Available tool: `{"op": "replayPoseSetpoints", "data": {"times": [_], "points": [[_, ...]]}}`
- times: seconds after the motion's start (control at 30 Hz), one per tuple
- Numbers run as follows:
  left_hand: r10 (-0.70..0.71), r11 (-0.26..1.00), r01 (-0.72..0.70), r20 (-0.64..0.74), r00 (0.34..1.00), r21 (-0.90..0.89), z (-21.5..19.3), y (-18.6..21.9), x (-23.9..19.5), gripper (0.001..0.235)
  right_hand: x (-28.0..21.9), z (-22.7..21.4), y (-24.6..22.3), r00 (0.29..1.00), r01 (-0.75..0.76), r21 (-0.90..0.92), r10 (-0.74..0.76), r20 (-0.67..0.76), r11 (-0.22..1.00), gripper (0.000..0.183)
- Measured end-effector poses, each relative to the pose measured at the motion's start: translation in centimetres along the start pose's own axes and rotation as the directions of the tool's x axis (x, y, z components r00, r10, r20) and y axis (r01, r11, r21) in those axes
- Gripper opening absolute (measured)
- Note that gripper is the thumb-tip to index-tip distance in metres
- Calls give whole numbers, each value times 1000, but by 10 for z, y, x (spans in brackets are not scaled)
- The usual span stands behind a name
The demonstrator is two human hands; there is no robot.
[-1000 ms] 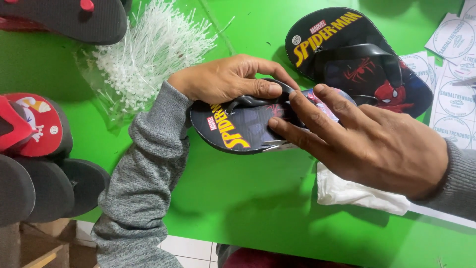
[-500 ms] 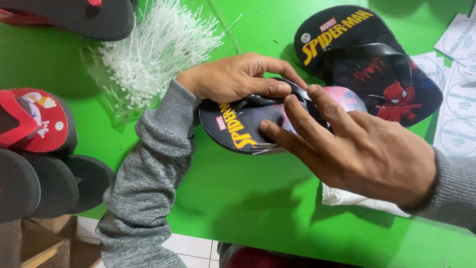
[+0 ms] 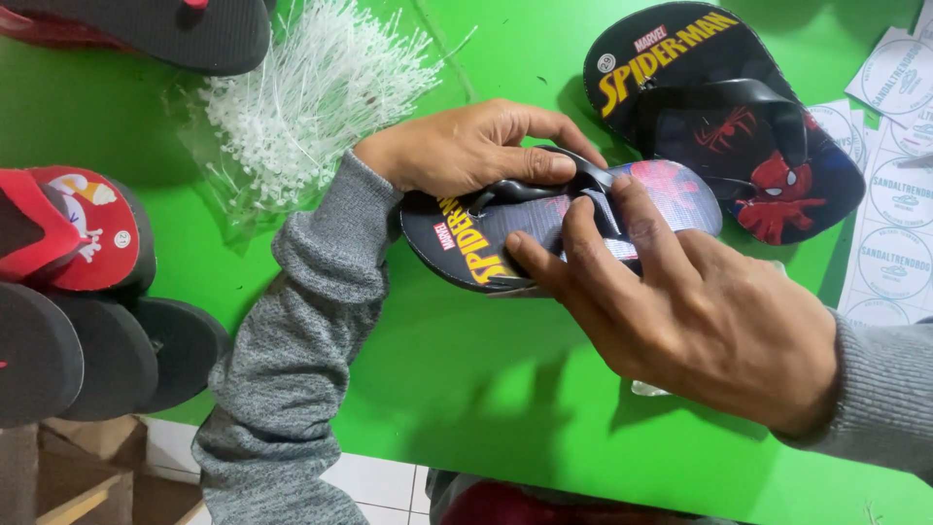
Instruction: Trimming excess rubber material from the edges of flip-flops using scissors to finish the product.
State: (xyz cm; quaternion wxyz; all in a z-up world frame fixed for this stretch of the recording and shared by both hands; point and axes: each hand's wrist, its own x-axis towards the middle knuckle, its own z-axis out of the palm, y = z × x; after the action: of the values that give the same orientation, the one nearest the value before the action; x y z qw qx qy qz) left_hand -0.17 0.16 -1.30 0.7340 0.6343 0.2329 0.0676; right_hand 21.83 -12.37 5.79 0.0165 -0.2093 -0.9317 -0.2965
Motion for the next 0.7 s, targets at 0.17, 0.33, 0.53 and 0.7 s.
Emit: {"op": "replayPoseSetpoints", "data": {"times": [0.17, 0.33, 0.53, 0.7], "points": [[-1, 1000, 1, -11, 1000, -15, 1, -2, 1, 34, 6, -8, -4, 999, -5, -33, 7, 47, 999, 46], [6, 999, -7, -22, 1000, -33, 2, -4, 2, 34, 9, -16, -10, 997, -17, -62, 22, 74, 998, 48], [16, 1000, -14, -56, 998, 27, 3, -3, 1, 34, 18, -31, -24, 982, -69, -134, 91, 166, 989, 57], [53, 999, -53, -67, 996, 11, 3, -5, 2, 32, 27, -40, -35, 959, -154, -154, 185, 214, 976, 63]]}}
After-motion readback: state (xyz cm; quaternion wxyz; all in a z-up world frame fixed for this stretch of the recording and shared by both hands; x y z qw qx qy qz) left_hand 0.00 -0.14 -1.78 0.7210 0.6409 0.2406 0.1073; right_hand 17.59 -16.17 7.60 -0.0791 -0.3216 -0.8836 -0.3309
